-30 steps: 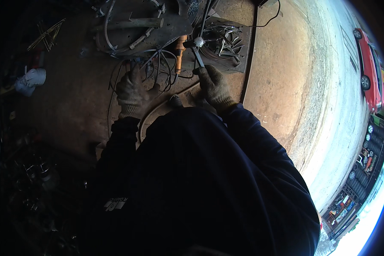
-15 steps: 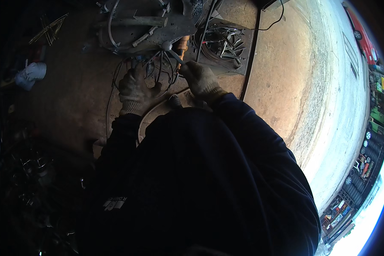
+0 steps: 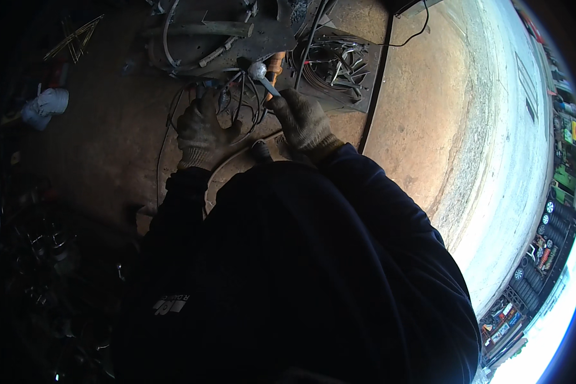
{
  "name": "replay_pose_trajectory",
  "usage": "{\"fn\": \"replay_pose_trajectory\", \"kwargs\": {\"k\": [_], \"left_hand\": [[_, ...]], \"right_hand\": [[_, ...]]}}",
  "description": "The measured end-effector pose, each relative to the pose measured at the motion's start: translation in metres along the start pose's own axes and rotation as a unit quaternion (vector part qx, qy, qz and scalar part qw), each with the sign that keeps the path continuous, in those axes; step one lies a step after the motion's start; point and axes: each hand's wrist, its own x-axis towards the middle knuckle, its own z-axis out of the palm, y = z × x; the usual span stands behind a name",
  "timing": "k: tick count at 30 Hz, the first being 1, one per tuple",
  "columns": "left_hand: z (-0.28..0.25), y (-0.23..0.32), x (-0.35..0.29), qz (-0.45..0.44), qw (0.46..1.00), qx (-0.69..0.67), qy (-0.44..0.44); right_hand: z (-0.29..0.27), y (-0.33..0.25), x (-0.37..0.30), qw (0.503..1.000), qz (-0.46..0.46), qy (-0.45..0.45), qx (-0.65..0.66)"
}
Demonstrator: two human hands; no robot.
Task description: The person welds curved metal rods onto a circular metal frame using a welding torch and a hammer to align the pieces.
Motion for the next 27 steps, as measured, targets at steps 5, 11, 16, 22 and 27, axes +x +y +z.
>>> {"fn": "replay_pose_trajectory", "kwargs": {"k": [5, 11, 16, 22, 27], "left_hand": [[-0.01, 0.009, 0.001, -0.04, 0.998, 0.009, -0.046], [0.013, -0.003, 0.001, -0.004, 0.999, -0.012, 0.05], [-0.001, 0.0, 0.0, -0.036, 0.997, -0.06, 0.011], [-0.011, -0.016, -0.018, 0.111, 0.947, -0.168, 0.25], [-0.041, -0.019, -0.024, 0.164, 0.917, -0.128, 0.339]], "right_hand": [[-0.002, 0.008, 0.004, 0.997, 0.023, -0.031, -0.065], [0.002, 0.007, 0.009, 0.992, 0.041, -0.028, -0.113], [-0.006, 0.019, -0.005, 0.997, 0.062, 0.047, 0.006], [-0.026, 0.035, -0.009, 0.976, 0.137, 0.164, 0.043], [-0.046, 0.046, 0.019, 0.979, 0.11, 0.166, -0.044]]}}
